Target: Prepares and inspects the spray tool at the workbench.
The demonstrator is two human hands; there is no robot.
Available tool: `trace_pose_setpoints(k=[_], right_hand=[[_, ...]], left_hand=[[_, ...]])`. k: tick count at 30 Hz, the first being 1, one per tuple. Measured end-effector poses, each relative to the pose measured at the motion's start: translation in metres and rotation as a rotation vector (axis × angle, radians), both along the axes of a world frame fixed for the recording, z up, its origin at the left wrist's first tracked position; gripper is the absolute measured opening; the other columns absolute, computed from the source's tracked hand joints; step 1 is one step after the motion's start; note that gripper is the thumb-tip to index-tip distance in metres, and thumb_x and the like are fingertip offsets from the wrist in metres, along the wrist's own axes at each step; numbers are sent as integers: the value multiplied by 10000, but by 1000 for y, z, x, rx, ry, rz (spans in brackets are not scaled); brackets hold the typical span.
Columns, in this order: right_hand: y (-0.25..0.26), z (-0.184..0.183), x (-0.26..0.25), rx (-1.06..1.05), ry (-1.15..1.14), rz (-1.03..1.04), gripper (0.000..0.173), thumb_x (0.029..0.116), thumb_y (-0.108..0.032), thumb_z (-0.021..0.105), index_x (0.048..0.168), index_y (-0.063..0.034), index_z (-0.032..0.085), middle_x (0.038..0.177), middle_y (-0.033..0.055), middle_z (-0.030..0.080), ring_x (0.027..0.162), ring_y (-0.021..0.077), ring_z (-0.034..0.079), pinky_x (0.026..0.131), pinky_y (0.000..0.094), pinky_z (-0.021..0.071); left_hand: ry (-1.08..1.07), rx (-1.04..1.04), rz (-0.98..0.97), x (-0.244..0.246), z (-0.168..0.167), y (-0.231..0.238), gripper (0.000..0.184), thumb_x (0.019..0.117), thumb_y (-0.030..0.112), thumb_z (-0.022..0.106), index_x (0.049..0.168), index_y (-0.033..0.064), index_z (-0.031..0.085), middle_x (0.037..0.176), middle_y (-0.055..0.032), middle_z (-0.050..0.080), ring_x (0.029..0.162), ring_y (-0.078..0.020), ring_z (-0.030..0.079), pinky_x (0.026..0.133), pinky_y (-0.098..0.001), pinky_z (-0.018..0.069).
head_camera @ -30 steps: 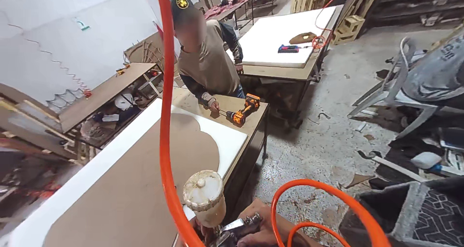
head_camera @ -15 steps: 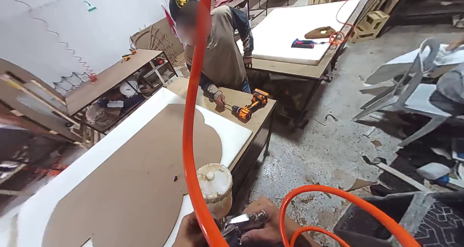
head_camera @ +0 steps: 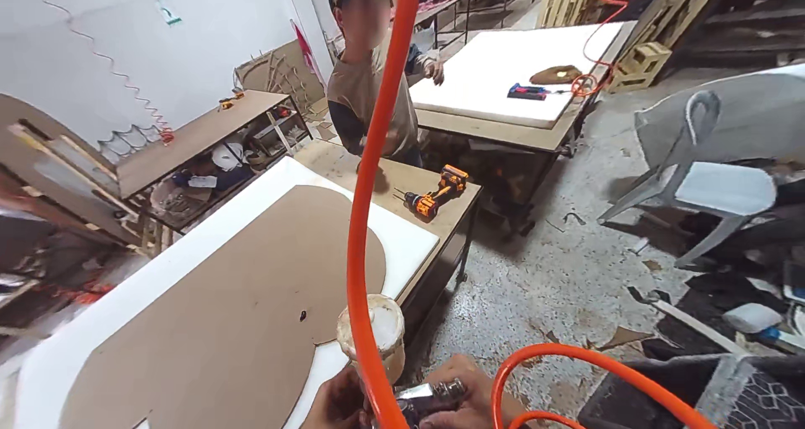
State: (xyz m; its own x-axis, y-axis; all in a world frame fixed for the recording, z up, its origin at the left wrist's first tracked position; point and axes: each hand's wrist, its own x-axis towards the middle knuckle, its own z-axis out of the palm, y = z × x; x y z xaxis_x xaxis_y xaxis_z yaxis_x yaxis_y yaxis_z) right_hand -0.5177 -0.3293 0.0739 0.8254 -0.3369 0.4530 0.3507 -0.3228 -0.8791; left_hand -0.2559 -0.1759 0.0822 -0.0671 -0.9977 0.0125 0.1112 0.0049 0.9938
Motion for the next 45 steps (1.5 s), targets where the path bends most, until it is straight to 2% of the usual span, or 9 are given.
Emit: trace_pose_setpoints(k=[8,20,24,26,28,33,35,42,45], right_hand=[[-2,-15,-2,39,-5,24,171,933,-227,781,998,-70,762,872,-1,757,783,30,700,739,229,599],[5,-5,-6,-150,40,-24,225,933,-242,777,1041,-46,761,933,52,772,867,72,726,822,266,603],[8,-15,-5,-211,84,41,251,954,-229,744,1144,-66,744,1022,92,767,946,155,738,888,347,599],[10,-29,-2,-227,114,106,269,966,-205,722,1203,-78,729,1077,114,761,996,196,737,922,392,591],[12,-33,0,-258,175,125,269,957,-174,729,1212,-89,737,1088,126,764,993,231,744,907,431,595],[12,-20,-2,-274,208,124,286,980,-195,699,1235,-69,727,1101,137,758,1008,252,735,925,431,580],[14,-16,-5,-281,205,63,301,974,-202,704,1243,-68,721,1096,141,756,1000,256,735,920,434,583],[13,-15,-16,-277,228,-59,323,908,-145,751,1218,-59,729,1114,132,757,1022,250,734,932,433,579],[13,-17,-21,-273,289,-33,296,934,-174,738,1217,-87,734,1121,106,758,1022,228,732,937,424,579]], left_hand=[[9,-82,27,-6,-4,-1,324,911,185,768,1204,193,629,1071,22,713,971,-106,690,879,-309,589],[-153,-41,94,-3,-2,1,218,819,-51,750,995,73,718,899,-16,752,791,-100,714,736,-308,620],[-322,375,203,-36,61,-14,348,789,-153,680,1117,-46,640,925,3,731,851,-40,696,835,-244,590],[-438,485,90,-26,65,-8,226,882,-28,671,1107,-23,644,916,55,691,862,56,630,859,-162,532],[-533,210,-83,4,22,2,265,897,93,691,1106,-70,676,997,8,721,961,63,635,909,-144,516],[-673,4,-89,-2,21,-7,324,915,137,732,1145,-87,689,1095,-102,742,1072,-28,673,996,-177,508],[-687,233,-51,-14,36,-11,305,918,43,680,1195,-86,673,1128,-77,736,1075,-5,660,1017,-196,498],[-459,161,80,8,-14,-5,270,910,58,740,1163,-9,676,1030,-17,769,948,-98,733,892,-336,611],[-244,216,191,-11,-4,-3,496,828,-36,800,1267,-94,578,1155,-155,736,1075,-266,724,970,-452,605]])
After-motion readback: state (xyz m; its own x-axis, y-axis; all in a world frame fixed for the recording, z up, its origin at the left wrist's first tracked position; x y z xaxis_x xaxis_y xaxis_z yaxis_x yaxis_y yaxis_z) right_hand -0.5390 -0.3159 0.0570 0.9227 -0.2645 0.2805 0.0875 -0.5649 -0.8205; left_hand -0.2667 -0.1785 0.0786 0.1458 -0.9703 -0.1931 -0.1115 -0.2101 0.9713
